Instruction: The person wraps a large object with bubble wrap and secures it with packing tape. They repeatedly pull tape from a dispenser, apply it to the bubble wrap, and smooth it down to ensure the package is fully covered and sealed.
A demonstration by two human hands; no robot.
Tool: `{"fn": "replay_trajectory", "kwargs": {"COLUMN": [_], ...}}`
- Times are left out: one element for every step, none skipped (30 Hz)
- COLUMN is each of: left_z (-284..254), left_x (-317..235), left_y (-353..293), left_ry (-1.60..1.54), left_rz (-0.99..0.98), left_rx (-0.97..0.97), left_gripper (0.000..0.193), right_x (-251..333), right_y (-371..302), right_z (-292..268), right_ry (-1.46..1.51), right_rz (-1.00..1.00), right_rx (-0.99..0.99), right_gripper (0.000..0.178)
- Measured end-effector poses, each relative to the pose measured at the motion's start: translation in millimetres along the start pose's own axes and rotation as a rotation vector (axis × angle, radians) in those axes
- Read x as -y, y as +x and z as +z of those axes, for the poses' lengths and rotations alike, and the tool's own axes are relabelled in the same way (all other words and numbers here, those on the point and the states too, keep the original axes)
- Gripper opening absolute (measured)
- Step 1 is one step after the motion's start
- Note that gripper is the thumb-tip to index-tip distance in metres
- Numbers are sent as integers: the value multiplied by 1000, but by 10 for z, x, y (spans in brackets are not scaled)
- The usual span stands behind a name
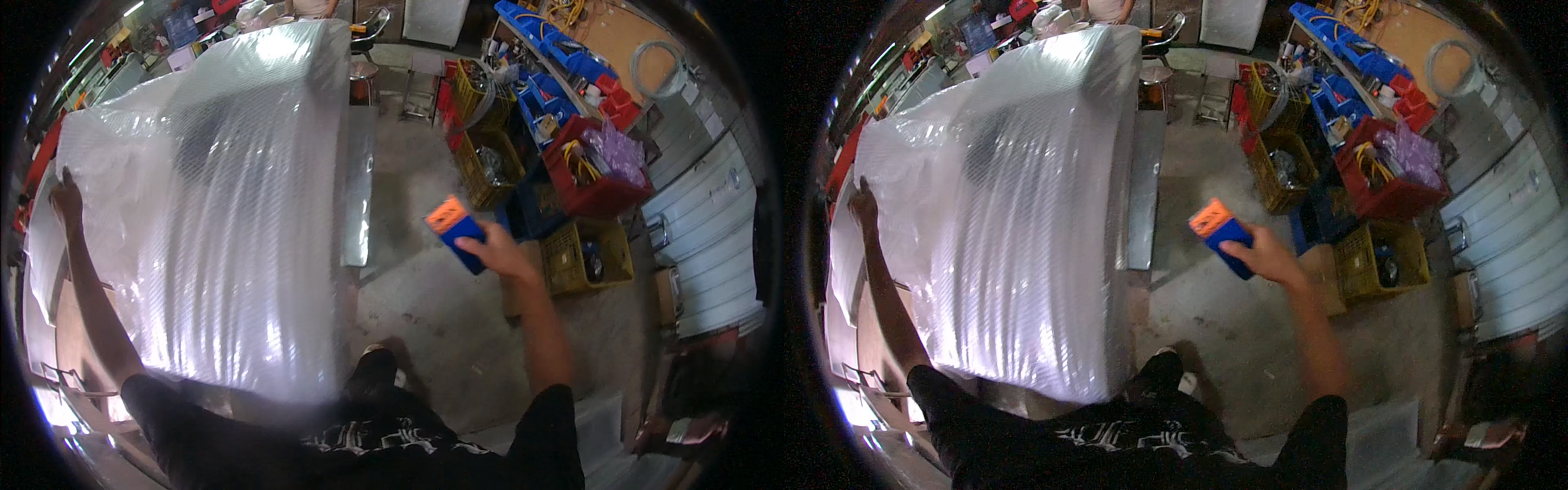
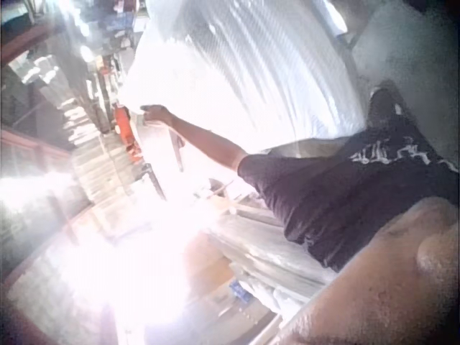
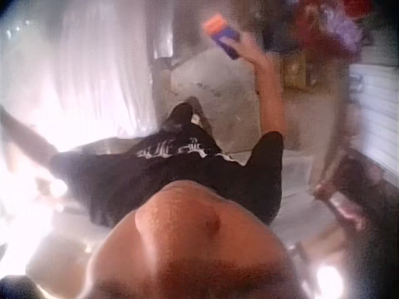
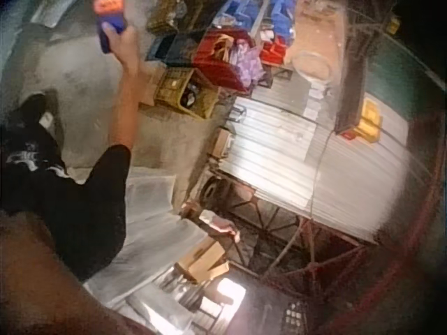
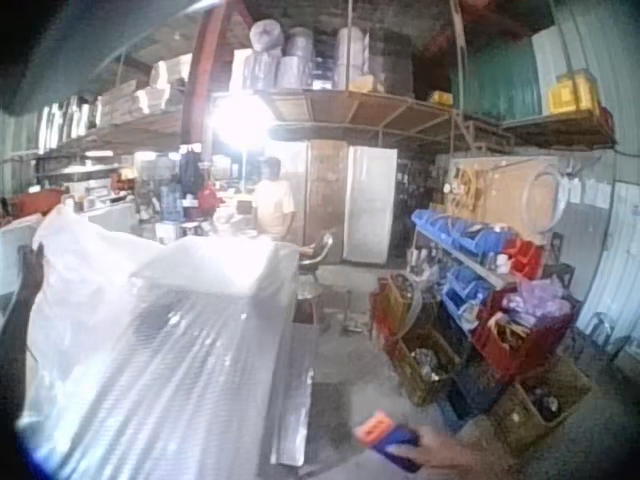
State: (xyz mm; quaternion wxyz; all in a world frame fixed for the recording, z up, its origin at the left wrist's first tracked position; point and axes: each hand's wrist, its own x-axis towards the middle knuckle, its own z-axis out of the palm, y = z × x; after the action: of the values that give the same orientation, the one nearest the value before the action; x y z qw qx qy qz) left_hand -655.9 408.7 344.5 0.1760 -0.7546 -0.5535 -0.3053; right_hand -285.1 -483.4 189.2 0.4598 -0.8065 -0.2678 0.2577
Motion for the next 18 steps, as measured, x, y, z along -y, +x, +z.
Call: {"fn": "replay_trajectory", "kwargs": {"left_z": [-18,-8,-31,-58,-99,-99,-111,-111,-115,-112,-117,-158,-194,-253,-299,-345,-380,-404], "left_x": [-101,-203,-265,-301,-343,-439,-518,-636,-761,-926,-1084,-1231,-1397,-1549,-1703,-1839,-1963,-2050], "left_y": [-145,-319,-508,-691,-824,-891,-973,-1004,-1023,-1031,-1088,-1137,-1179,-1210,-1201,-1182,-1156,-1139], "left_ry": [-10,-108,-206,-201,-208,-219,-272,-235,-203,-204,-54,27,78,81,94,167,181,157], "left_rz": [41,80,84,97,76,104,289,254,208,92,-8,36,16,-2,-18,-10,-6,-3], "left_rx": [-82,-303,-443,-416,-313,-328,-406,-336,-256,-155,-110,-99,-46,-4,81,134,124,91], "left_gripper": [48,47,47,47,48,51,55,57,60,62,79,83,88,93,106,103,98,96], "right_x": [-114,-236,-377,-522,-663,-795,-911,-1010,-1086,-1137,-1166,-1207,-1222,-1237,-1265,-1294,-1327,-1372], "right_y": [289,588,855,1093,1329,1556,1782,2015,2265,2567,2858,3095,3388,3676,3955,4254,4570,4895], "right_z": [0,10,7,24,28,14,-24,-99,-175,-326,-462,-553,-647,-742,-821,-882,-925,-911], "right_ry": [-34,-58,-101,-143,-176,-202,-220,-228,-275,-354,-443,-536,-585,-628,-675,-725,-752,-769], "right_rz": [-32,-7,-10,33,90,43,13,-14,-13,-117,-177,-226,-210,-281,-338,-394,-480,-536], "right_rx": [41,86,113,141,161,195,221,251,252,281,320,353,390,417,439,452,445,480], "right_gripper": [50,49,50,50,50,51,52,53,54,55,56,57,59,59,59,60,60,60]}}
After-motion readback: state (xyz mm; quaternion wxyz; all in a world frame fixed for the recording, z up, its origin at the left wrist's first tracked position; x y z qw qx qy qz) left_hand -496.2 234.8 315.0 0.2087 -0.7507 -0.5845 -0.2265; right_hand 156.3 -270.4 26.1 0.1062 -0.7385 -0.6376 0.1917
